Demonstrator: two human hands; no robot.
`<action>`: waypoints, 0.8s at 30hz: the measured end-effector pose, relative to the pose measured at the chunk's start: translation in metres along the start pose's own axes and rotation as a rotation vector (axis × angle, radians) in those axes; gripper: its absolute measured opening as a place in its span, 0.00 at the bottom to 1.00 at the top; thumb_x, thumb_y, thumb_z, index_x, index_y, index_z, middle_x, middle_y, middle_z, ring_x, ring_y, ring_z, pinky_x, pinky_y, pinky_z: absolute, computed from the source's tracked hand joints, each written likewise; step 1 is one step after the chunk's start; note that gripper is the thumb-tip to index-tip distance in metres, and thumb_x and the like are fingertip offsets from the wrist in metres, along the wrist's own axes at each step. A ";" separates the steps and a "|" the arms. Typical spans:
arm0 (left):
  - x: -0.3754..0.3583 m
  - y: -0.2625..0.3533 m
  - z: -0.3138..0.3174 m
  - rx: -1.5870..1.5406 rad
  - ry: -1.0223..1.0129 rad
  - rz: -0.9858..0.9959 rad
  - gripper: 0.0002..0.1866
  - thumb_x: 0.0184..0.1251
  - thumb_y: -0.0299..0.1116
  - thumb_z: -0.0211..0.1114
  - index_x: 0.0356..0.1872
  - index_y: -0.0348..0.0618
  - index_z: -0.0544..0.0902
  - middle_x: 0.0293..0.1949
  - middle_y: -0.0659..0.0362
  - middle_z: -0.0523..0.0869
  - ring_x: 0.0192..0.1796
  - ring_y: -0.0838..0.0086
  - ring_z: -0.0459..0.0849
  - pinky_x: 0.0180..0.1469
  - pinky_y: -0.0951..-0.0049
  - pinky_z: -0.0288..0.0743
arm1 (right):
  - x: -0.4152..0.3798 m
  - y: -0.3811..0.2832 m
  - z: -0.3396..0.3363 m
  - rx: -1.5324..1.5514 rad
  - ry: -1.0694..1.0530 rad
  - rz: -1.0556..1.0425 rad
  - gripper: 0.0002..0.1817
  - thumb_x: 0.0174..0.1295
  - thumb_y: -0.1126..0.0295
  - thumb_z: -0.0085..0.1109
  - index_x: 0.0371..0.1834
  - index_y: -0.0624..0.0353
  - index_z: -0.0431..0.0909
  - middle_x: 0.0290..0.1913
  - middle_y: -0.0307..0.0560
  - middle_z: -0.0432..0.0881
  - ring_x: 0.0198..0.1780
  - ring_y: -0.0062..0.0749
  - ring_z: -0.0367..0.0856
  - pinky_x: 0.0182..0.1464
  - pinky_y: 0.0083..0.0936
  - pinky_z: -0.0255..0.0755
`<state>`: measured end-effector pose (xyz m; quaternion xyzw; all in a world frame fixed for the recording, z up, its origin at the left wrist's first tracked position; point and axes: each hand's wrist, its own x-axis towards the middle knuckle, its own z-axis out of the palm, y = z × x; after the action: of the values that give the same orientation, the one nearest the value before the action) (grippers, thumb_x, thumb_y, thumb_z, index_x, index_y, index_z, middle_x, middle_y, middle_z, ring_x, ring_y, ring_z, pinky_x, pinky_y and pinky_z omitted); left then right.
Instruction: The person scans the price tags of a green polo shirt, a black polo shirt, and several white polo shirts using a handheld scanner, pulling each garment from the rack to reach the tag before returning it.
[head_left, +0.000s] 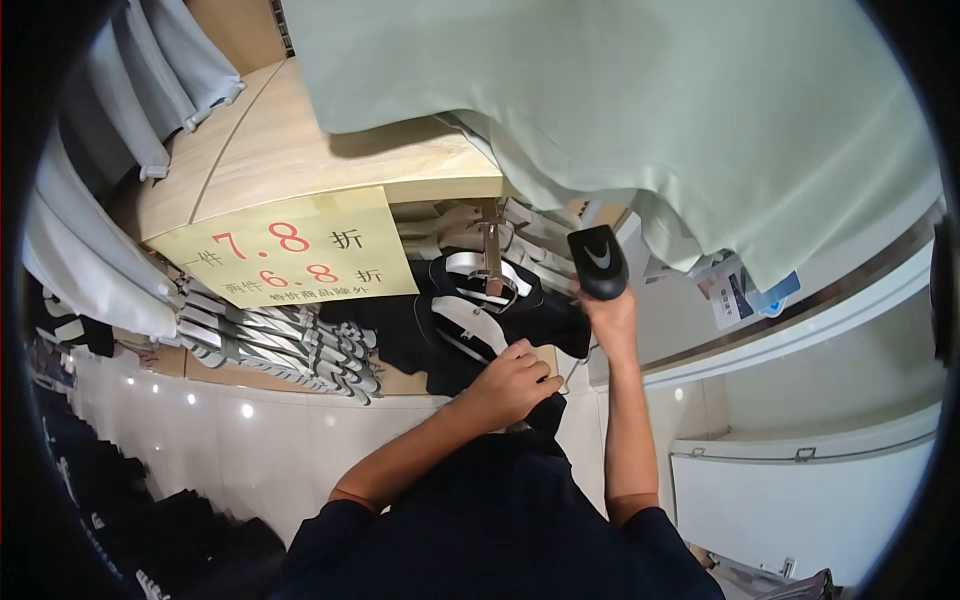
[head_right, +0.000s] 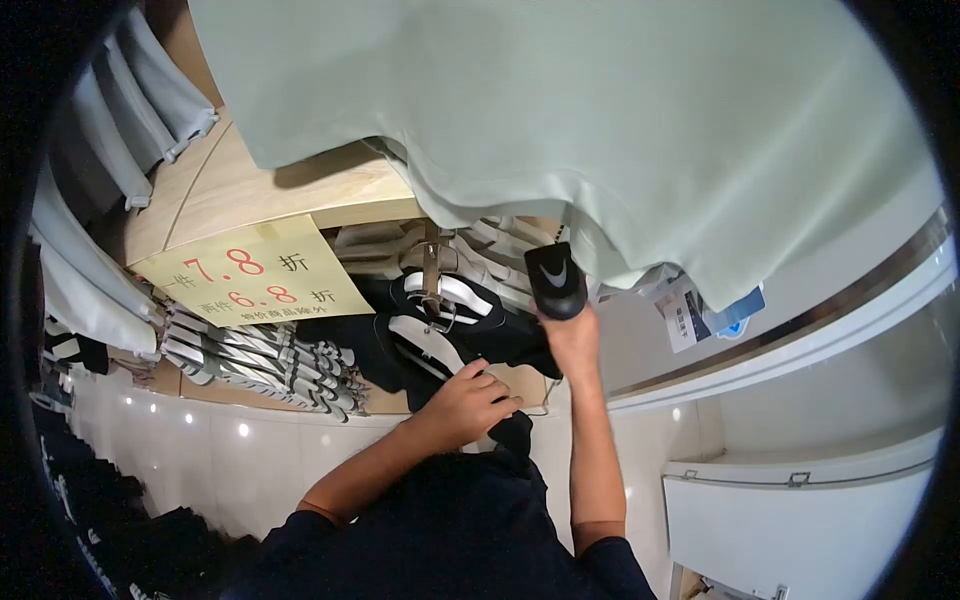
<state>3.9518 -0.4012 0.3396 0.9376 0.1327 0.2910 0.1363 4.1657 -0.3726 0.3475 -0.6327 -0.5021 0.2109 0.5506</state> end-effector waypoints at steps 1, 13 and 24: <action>-0.002 0.002 -0.003 -0.031 0.005 0.019 0.11 0.60 0.29 0.59 0.41 0.43 0.85 0.33 0.59 0.81 0.42 0.66 0.81 0.63 0.59 0.68 | 0.006 0.004 -0.004 -0.126 0.036 -0.075 0.15 0.57 0.69 0.73 0.44 0.66 0.83 0.36 0.44 0.88 0.35 0.24 0.81 0.41 0.27 0.75; -0.025 -0.004 -0.023 -0.061 -0.073 0.069 0.13 0.59 0.28 0.60 0.44 0.40 0.83 0.41 0.54 0.81 0.58 0.60 0.77 0.71 0.49 0.61 | 0.024 0.023 0.056 -0.642 -0.104 -0.207 0.40 0.45 0.64 0.75 0.62 0.70 0.71 0.53 0.62 0.82 0.54 0.59 0.80 0.54 0.43 0.76; -0.041 -0.005 -0.015 -0.093 -0.074 -0.012 0.11 0.61 0.31 0.64 0.44 0.46 0.86 0.46 0.59 0.83 0.61 0.66 0.77 0.70 0.46 0.60 | 0.011 0.021 0.064 -0.600 -0.081 -0.139 0.24 0.48 0.66 0.72 0.46 0.64 0.73 0.37 0.65 0.83 0.42 0.63 0.83 0.43 0.48 0.77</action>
<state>3.9095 -0.4077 0.3289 0.9395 0.1197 0.2614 0.1862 4.1259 -0.3291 0.3123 -0.7223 -0.6056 0.0402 0.3316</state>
